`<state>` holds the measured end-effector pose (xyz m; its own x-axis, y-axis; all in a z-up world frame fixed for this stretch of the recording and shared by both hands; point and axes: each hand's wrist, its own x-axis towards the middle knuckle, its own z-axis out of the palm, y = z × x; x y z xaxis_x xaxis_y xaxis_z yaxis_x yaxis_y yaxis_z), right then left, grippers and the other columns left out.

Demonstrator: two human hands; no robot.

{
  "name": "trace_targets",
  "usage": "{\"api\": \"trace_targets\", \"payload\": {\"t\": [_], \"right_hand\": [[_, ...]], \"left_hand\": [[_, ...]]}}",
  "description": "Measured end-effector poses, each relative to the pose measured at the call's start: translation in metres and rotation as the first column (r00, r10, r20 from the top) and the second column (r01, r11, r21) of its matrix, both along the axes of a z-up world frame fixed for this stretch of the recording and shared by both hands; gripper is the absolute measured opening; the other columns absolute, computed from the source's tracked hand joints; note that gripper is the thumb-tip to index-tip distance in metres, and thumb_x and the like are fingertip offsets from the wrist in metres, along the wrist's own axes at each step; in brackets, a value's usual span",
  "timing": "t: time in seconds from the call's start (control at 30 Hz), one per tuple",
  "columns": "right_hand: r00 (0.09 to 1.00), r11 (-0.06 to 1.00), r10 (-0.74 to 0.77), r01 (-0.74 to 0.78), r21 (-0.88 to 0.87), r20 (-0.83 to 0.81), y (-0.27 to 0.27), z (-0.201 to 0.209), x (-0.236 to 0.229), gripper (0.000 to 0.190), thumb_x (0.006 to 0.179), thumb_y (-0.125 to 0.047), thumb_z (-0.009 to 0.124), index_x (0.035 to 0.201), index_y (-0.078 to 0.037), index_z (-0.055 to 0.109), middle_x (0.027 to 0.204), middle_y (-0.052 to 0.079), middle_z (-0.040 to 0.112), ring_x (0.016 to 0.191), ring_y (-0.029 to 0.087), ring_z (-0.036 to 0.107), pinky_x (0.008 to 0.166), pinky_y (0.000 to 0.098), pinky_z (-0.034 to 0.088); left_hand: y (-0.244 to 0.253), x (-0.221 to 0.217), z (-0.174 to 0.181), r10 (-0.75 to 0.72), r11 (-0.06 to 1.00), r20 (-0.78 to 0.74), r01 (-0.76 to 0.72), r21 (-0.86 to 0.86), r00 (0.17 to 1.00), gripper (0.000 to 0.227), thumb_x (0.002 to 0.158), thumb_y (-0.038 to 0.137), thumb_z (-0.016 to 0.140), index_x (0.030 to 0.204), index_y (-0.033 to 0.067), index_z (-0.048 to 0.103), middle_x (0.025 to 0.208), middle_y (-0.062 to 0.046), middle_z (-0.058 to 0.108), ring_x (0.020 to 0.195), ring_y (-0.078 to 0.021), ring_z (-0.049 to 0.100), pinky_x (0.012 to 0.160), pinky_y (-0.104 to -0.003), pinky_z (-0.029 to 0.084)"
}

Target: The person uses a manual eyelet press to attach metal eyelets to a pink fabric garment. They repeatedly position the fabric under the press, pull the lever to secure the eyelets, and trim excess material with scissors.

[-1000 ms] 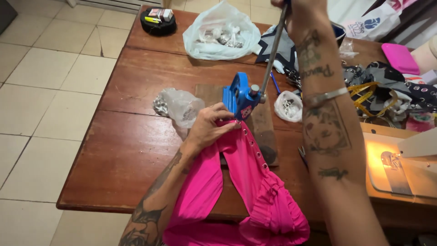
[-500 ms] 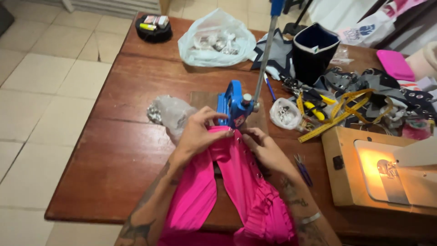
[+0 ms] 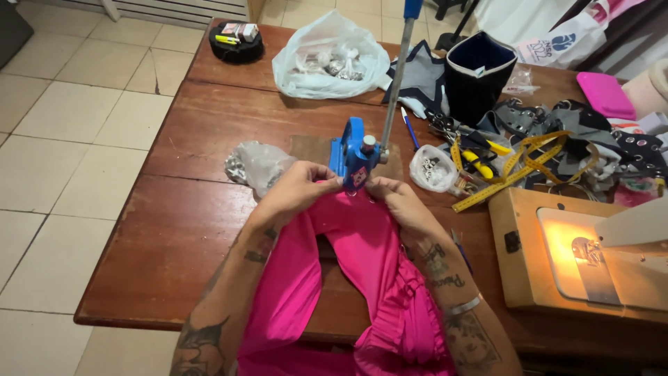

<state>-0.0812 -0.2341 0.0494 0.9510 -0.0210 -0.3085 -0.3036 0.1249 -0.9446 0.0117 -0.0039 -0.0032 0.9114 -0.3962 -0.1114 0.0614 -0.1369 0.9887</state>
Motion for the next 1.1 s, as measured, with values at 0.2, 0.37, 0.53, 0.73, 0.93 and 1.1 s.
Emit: {"api": "trace_targets", "payload": {"t": [0.2,0.37,0.53,0.73,0.93,1.1], "right_hand": [[0.995,0.983,0.061,-0.046,-0.179,0.081,0.015,0.033,-0.042,0.015,0.115,-0.021,0.085,0.110,-0.007,0.087,0.092,0.004,0.073,0.087,0.016,0.069,0.082,0.0330,0.058],[0.969,0.967,0.146,-0.098,-0.236,0.197,0.008,0.019,-0.102,0.020,0.119,-0.024,0.084,0.111,-0.005,0.086,0.091,0.004,0.073,0.091,0.016,0.068,0.087,0.0337,0.059],[0.977,0.982,0.161,-0.143,-0.127,0.140,0.029,0.044,-0.169,0.027,0.122,-0.023,0.078,0.106,-0.003,0.085,0.086,0.004,0.070,0.086,0.015,0.067,0.082,0.0334,0.059],[0.969,0.976,0.167,-0.136,-0.172,0.181,0.041,0.008,-0.210,0.018,0.119,-0.017,0.082,0.108,-0.003,0.087,0.085,0.002,0.070,0.083,0.012,0.063,0.077,0.0307,0.055],[0.971,0.931,0.166,-0.098,-0.351,0.171,0.039,-0.007,-0.245,0.012,0.116,-0.018,0.083,0.110,-0.008,0.086,0.099,-0.003,0.079,0.090,0.007,0.069,0.084,0.0258,0.056],[0.838,0.519,-0.021,0.476,-0.710,0.546,0.064,0.008,-0.302,0.015,0.115,-0.021,0.087,0.107,-0.010,0.080,0.102,0.004,0.081,0.083,0.017,0.071,0.076,0.0337,0.057]], "left_hand": [[0.026,-0.042,0.010,-0.014,0.997,-0.095,0.007,-0.074,0.995,0.022,0.100,0.026,0.097,0.109,0.0057,0.095,0.087,-0.006,0.086,0.079,-0.0132,0.077,0.073,-0.027,0.061],[0.037,-0.136,0.052,-0.097,0.976,-0.205,0.052,-0.210,0.974,0.021,0.107,0.022,0.092,0.116,0.0035,0.097,0.094,-0.006,0.090,0.086,-0.0115,0.079,0.080,-0.027,0.067],[0.047,-0.216,0.076,-0.109,0.945,-0.334,-0.007,-0.327,0.936,0.020,0.103,0.007,0.095,0.120,-0.0033,0.096,0.096,-0.005,0.091,0.087,-0.0086,0.081,0.083,-0.025,0.069],[0.044,-0.280,0.010,-0.149,0.814,-0.636,-0.271,-0.514,0.758,0.023,0.107,0.007,0.092,0.120,-0.0123,0.089,0.091,-0.024,0.090,0.080,-0.0322,0.092,0.072,-0.043,0.075],[0.034,-0.330,0.013,-0.199,0.782,-0.685,-0.308,-0.542,0.701,0.024,0.116,0.019,0.083,0.115,-0.0037,0.091,0.104,-0.018,0.092,0.090,-0.0210,0.085,0.085,-0.033,0.067],[0.021,-0.348,0.022,-0.129,0.691,-0.735,-0.471,-0.549,0.666,0.028,0.113,0.018,0.083,0.124,-0.0068,0.091,0.117,-0.022,0.094,0.100,-0.0251,0.086,0.100,-0.039,0.070]]}}
